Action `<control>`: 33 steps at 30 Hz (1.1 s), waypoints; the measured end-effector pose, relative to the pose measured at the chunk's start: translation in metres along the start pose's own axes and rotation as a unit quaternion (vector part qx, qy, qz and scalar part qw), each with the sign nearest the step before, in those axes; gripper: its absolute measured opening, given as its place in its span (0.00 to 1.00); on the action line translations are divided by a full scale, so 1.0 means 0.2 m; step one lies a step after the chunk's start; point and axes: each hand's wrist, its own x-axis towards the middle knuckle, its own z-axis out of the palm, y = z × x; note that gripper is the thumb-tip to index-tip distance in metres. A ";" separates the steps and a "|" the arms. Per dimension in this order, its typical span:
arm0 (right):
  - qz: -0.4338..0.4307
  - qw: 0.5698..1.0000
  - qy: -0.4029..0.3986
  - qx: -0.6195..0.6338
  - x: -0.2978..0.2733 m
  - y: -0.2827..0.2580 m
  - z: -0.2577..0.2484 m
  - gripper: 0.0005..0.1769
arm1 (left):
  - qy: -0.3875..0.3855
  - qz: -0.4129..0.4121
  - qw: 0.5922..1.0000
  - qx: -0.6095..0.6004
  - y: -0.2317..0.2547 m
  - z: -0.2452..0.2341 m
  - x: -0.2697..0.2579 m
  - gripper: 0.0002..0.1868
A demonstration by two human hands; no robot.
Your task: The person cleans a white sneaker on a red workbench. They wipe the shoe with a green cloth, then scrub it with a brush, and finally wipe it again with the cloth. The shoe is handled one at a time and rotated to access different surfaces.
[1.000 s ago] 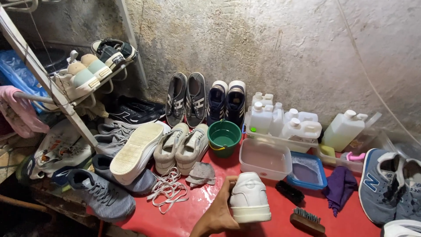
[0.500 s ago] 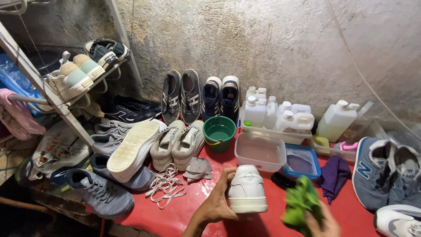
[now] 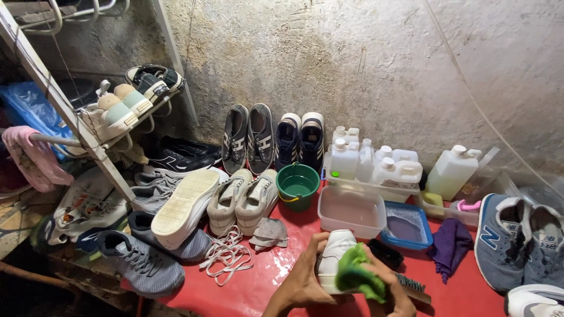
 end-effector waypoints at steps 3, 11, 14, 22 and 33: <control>-0.156 0.848 -0.440 -0.251 0.14 0.02 -0.18 0.40 | 0.001 -0.035 0.999 0.009 -0.09 0.01 0.02 0.58; 0.127 0.945 0.135 -0.271 -0.15 0.30 -0.05 0.23 | 0.053 -0.010 0.997 -0.055 -0.07 -0.04 0.00 0.55; 0.168 0.949 0.158 -0.216 -0.11 0.14 0.10 0.23 | 0.045 0.002 0.994 -0.100 -0.04 -0.03 0.00 0.56; -0.178 0.913 -0.214 -0.299 0.15 -0.31 0.13 0.29 | -0.023 -0.007 0.987 -0.156 0.01 -0.06 0.01 0.56; 0.206 0.891 -0.055 -0.400 0.19 0.02 -0.10 0.28 | 0.001 -0.026 0.988 -0.150 0.09 -0.07 -0.02 0.57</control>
